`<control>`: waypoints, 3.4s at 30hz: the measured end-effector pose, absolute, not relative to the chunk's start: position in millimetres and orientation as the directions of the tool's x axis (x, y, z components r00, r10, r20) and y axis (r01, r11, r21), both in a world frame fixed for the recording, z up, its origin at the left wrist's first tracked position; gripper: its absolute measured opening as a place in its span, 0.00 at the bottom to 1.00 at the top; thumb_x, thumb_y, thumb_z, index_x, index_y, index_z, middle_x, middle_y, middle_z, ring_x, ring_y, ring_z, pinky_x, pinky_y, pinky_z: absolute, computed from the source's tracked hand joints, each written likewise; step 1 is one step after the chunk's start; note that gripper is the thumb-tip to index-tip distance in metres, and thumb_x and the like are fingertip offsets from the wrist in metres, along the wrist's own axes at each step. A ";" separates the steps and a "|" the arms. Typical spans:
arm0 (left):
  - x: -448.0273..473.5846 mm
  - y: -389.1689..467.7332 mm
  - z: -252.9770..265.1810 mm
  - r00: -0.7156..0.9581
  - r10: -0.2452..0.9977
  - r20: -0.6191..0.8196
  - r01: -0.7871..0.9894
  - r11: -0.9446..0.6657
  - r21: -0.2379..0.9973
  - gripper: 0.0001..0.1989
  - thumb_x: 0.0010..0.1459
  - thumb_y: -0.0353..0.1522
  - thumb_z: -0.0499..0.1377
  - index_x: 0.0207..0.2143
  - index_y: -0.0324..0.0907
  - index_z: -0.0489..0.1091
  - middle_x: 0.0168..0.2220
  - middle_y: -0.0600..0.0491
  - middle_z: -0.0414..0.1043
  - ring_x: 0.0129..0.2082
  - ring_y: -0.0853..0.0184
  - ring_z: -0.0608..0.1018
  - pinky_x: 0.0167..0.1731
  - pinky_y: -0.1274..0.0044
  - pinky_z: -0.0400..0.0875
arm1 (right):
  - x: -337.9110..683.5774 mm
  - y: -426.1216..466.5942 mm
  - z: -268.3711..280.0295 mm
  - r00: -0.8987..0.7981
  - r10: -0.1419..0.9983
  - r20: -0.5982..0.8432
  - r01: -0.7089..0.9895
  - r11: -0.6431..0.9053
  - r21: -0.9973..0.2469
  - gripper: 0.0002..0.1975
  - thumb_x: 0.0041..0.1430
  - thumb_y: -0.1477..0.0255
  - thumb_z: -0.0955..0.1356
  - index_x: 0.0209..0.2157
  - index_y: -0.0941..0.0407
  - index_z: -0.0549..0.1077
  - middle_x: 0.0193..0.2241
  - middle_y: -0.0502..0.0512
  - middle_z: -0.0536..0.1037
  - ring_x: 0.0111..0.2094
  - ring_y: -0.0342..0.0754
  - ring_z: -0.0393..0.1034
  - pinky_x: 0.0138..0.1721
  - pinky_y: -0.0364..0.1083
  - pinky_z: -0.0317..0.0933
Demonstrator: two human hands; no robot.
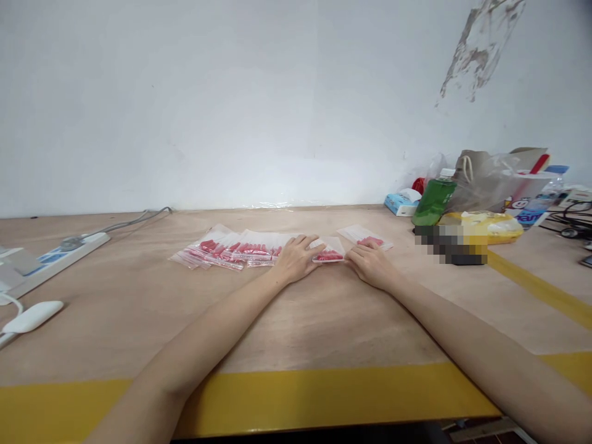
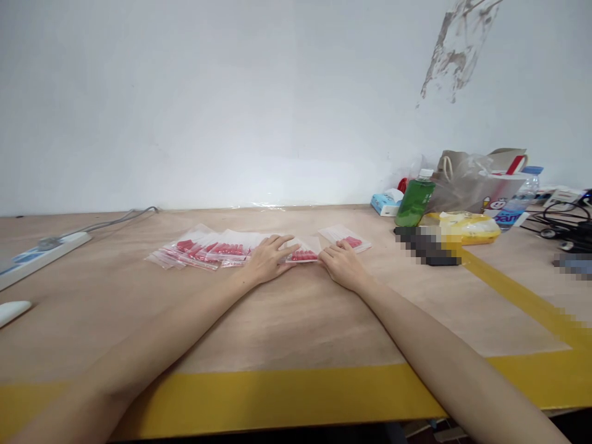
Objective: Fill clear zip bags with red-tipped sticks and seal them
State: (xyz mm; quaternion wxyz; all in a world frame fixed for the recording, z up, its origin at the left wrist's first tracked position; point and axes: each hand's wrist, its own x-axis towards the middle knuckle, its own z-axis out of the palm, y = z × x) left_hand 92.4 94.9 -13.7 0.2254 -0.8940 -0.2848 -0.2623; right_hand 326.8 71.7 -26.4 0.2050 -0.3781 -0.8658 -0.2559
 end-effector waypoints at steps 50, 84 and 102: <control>107.6 80.1 -26.7 0.663 0.505 0.553 0.624 -0.781 -0.035 0.08 0.60 0.29 0.50 0.31 0.38 0.67 0.30 0.51 0.69 0.31 0.68 0.73 0.32 0.77 0.68 | 317.7 83.5 -29.0 -0.515 0.582 0.629 0.786 0.613 0.075 0.11 0.56 0.65 0.63 0.37 0.52 0.74 0.33 0.54 0.76 0.35 0.46 0.68 0.38 0.47 0.49; 92.8 94.6 -10.6 0.838 0.340 0.427 0.528 -0.703 -0.476 0.07 0.58 0.25 0.51 0.33 0.37 0.68 0.34 0.47 0.69 0.37 0.63 0.68 0.37 0.72 0.62 | 332.7 78.9 -30.0 -0.618 0.563 0.549 0.690 0.723 0.035 0.13 0.59 0.68 0.60 0.36 0.55 0.74 0.33 0.57 0.75 0.35 0.46 0.68 0.39 0.47 0.55; 87.7 97.0 -16.0 0.808 0.299 0.508 0.543 -0.712 -0.445 0.11 0.59 0.29 0.49 0.28 0.38 0.69 0.29 0.51 0.70 0.34 0.66 0.69 0.38 0.74 0.61 | 337.2 84.3 -26.4 -0.702 0.345 0.623 0.694 0.527 0.490 0.15 0.60 0.70 0.60 0.24 0.56 0.73 0.22 0.52 0.73 0.27 0.43 0.61 0.38 0.46 0.49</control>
